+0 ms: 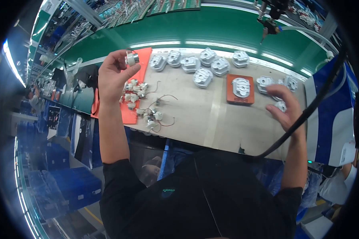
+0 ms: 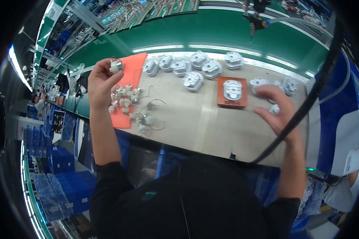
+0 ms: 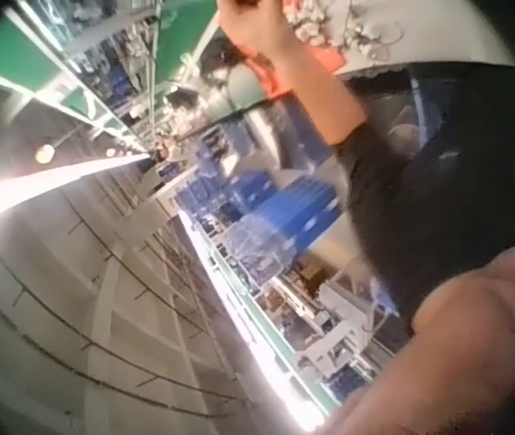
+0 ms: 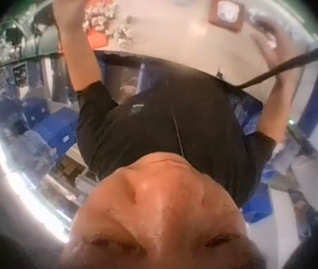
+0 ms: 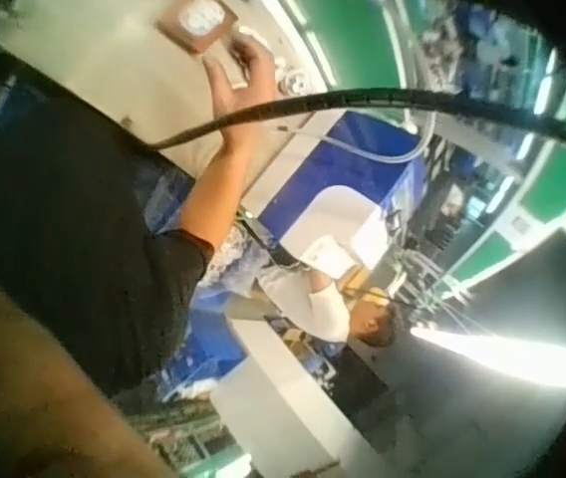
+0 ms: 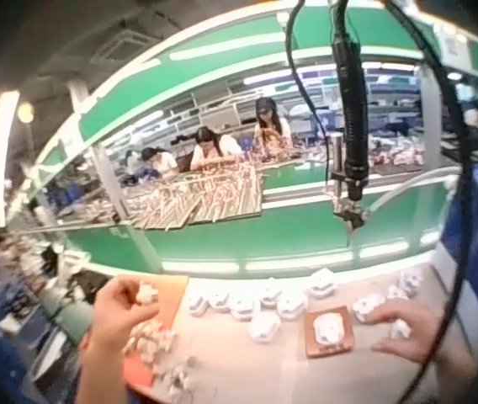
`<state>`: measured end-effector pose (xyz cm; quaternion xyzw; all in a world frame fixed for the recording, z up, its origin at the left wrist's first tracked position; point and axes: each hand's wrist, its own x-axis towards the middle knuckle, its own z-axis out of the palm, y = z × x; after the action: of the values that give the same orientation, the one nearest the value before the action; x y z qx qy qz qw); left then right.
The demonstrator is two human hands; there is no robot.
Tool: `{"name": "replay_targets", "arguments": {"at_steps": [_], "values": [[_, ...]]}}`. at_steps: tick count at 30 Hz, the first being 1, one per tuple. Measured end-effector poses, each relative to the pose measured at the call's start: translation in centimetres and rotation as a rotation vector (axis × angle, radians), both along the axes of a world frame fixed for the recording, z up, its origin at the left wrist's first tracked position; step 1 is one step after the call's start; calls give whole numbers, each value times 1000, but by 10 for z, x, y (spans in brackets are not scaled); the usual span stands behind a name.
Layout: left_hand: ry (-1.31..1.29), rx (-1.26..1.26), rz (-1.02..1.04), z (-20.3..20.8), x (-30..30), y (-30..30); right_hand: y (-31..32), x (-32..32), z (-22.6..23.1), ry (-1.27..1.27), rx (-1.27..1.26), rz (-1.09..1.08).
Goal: Assembling electronic components by placing small motors into housings and securing them with an electric screwdriver.
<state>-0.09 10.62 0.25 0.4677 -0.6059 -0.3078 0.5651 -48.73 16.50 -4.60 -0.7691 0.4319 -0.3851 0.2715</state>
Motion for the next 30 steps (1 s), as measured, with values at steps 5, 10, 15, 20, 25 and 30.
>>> {"name": "replay_targets", "arguments": {"at_steps": [5,10,15,20,25,30], "values": [[22,-109,-317,-5,-126,22,-12,59,1,-476,210,253],[-95,-96,-442,-29,-201,18,-22,73,-1,-822,459,349],[-245,-150,-453,-38,-233,-4,-30,49,-9,-754,298,167],[-308,-118,-633,-51,-224,-49,-47,33,0,-154,92,-97],[71,222,-864,-70,-223,-71,-57,50,-3,214,36,-60],[62,179,-720,-80,-223,-69,-68,52,-9,350,35,-71]]}}
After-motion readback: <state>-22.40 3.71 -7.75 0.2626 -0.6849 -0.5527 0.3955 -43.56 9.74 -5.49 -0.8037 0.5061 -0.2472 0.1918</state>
